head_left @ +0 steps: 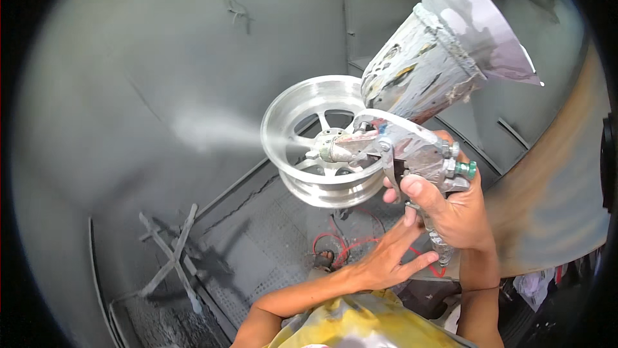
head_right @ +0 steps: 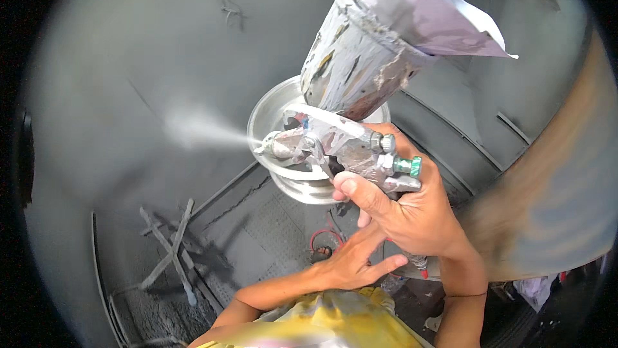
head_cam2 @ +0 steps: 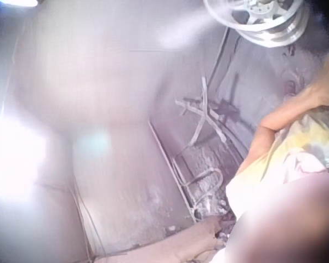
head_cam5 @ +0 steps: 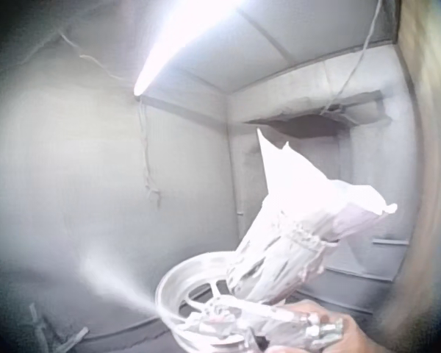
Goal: Preparing paint and using a spray gun to coat a car wheel rim in a paint booth.
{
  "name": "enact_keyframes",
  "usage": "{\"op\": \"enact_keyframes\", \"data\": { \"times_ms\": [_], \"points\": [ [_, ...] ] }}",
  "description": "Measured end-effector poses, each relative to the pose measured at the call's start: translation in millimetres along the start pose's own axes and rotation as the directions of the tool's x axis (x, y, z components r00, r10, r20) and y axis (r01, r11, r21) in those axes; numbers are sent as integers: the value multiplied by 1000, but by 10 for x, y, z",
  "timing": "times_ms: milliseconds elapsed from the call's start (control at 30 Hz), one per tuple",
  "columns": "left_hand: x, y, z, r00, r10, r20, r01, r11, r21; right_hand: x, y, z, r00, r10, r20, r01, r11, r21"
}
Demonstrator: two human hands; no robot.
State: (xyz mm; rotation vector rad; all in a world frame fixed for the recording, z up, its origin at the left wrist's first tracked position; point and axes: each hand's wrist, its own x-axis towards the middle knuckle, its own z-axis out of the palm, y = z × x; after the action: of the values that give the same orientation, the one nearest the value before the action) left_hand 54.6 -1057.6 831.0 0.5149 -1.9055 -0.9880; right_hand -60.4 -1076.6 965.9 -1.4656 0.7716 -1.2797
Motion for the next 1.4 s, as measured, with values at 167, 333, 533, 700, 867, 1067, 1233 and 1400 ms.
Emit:
{"op": "enact_keyframes", "data": {
  "times_ms": [167, 333, 533, 700, 867, 1067, 1233, 1400],
  "points": [
    [252, -596, -844, 996, 58, 61, -71, 966, 250, 375, 138, 40, 996, 85, -38, -83, 996, 33],
    [660, -1379, -1997, 923, -359, 139, 203, 759, 618, 733, 439, 61, 977, 122, -177, -143, 984, -111],
    [1211, -2584, -2334, 755, -569, 325, 86, 577, 812, 858, 1087, -265, 930, 257, -264, -355, 812, -462],
    [1554, -2862, -1843, 672, -523, 525, -154, 595, 789, 931, 1408, -511, 913, 297, -280, -407, 725, -556],
    [1561, -3058, -1480, 632, -463, 622, -275, 616, 738, 883, 1259, -433, 890, 335, -311, -456, 686, -567],
    [1034, -2750, -1111, 478, -357, 803, -41, 904, 426, 692, 786, -279, 803, 467, -370, -592, 698, -402],
    [694, -2095, -1546, 131, -460, 878, 516, 788, 336, 506, 521, -183, 785, 566, -251, -619, 732, -283],
    [952, -1643, -2216, -143, -472, 870, 398, 778, 487, 429, 584, -92, 787, 607, -111, -617, 776, -130]
  ]
}}
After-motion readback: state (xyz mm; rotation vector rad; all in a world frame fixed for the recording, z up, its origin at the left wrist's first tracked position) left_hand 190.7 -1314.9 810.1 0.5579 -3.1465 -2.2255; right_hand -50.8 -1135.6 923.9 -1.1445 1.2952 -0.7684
